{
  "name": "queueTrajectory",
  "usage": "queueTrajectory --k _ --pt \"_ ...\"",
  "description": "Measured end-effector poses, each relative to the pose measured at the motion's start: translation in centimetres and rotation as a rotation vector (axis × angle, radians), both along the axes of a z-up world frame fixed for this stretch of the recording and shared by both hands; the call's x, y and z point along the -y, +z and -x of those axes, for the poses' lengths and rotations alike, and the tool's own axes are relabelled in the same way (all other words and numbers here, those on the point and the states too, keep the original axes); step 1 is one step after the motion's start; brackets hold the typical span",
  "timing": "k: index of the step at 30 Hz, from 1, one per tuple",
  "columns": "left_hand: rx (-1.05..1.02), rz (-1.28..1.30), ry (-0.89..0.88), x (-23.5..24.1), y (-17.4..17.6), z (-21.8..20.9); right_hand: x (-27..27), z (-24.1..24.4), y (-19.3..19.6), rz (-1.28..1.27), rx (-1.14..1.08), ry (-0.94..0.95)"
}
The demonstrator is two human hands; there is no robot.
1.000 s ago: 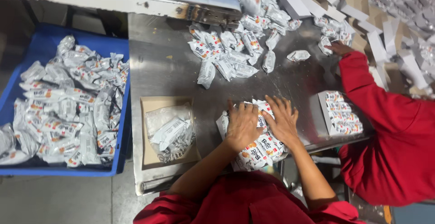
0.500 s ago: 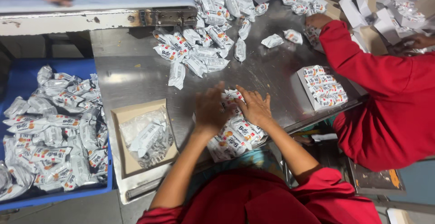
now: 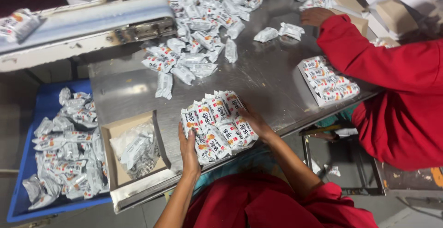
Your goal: The person packs individually wrapped food items from a conveyor belt into cardboard boxes. They pick up the items, arrange them neatly inside the boxes, and then move the filled boxes aside. The process is repetitive and involves handling multiple items at once.
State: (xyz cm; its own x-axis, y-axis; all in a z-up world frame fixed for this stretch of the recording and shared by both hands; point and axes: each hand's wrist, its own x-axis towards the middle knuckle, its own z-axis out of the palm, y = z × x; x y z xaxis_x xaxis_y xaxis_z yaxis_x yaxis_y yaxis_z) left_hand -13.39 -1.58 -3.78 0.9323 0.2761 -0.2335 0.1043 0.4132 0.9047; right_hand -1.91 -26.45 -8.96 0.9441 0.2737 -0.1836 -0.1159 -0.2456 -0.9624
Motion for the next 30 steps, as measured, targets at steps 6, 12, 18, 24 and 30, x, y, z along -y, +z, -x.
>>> queueTrajectory --k 6,12,18,24,30 --pt "0.018 -0.076 -0.056 2.0 0.3 -1.2 1.0 0.7 4.3 -0.305 -0.187 0.016" --pt "-0.03 0.154 0.028 3.4 -0.5 -2.6 1.7 0.3 7.8 0.229 0.087 0.012" --pt "0.08 0.2 0.011 7.7 -2.4 -3.6 -1.3 5.9 10.0 0.781 0.591 0.094" --pt "0.057 0.197 -0.069 10.3 -3.0 -2.2 3.7 4.0 10.5 0.794 0.712 0.144" --pt "-0.178 -0.038 -0.165 7.4 -0.7 -8.1 8.1 1.7 6.3 0.466 0.872 -0.38"
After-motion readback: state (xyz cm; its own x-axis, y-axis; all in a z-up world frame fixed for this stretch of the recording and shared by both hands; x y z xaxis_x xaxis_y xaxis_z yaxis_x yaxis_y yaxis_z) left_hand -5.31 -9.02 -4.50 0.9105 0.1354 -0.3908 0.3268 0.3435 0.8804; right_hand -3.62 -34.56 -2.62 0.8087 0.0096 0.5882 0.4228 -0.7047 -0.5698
